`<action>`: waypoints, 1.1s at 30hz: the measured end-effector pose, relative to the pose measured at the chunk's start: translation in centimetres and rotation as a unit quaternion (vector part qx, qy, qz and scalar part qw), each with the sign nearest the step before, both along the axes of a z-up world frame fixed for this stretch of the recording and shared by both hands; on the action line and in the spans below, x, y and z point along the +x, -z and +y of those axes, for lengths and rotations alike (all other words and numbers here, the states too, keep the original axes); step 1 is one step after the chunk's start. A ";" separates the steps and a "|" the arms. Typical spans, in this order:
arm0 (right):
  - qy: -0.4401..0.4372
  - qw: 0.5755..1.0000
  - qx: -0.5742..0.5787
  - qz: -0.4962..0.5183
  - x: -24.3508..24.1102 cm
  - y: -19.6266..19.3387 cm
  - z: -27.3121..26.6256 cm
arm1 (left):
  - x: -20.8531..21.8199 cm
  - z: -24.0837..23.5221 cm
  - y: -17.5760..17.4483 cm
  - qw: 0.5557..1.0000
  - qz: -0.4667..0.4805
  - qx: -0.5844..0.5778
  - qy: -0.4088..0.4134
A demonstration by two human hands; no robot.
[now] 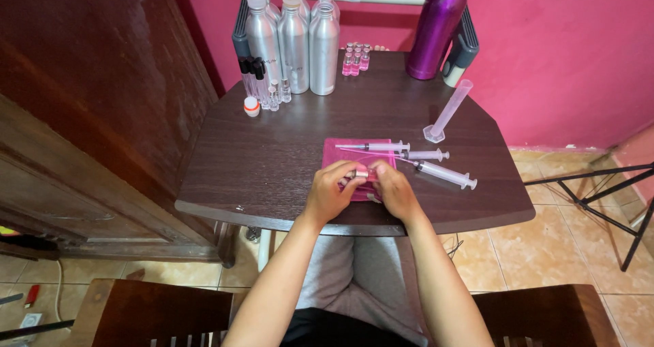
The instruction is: The recorder uses syringes to transfer liquids from small glass vials into larger aluminum bottles at a mixing station.
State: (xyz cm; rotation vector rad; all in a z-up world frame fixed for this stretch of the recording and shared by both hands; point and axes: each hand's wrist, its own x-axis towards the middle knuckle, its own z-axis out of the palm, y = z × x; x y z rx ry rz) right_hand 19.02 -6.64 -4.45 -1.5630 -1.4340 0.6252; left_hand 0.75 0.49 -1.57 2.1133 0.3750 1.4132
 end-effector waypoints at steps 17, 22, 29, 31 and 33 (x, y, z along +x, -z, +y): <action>-0.068 0.978 0.151 -0.130 -0.1 -1.9 0.2 | -1.4 -0.4 -1.7 0.999 -0.016 0.028 -0.019; -0.080 0.909 0.211 -0.351 -1.1 -5.3 1.8 | -2.2 0.9 -0.8 0.996 0.023 0.009 -0.082; 0.030 0.972 0.132 -0.192 3.3 -6.4 11.0 | -5.4 4.4 -3.3 0.985 0.110 0.027 -0.130; 0.156 0.973 -0.025 -0.168 6.1 -4.6 15.4 | -6.3 6.9 -2.6 0.918 0.378 -0.060 -0.103; 0.175 0.967 -0.048 -0.180 9.3 -2.2 19.7 | -6.5 8.8 -4.2 0.897 0.424 -0.079 -0.093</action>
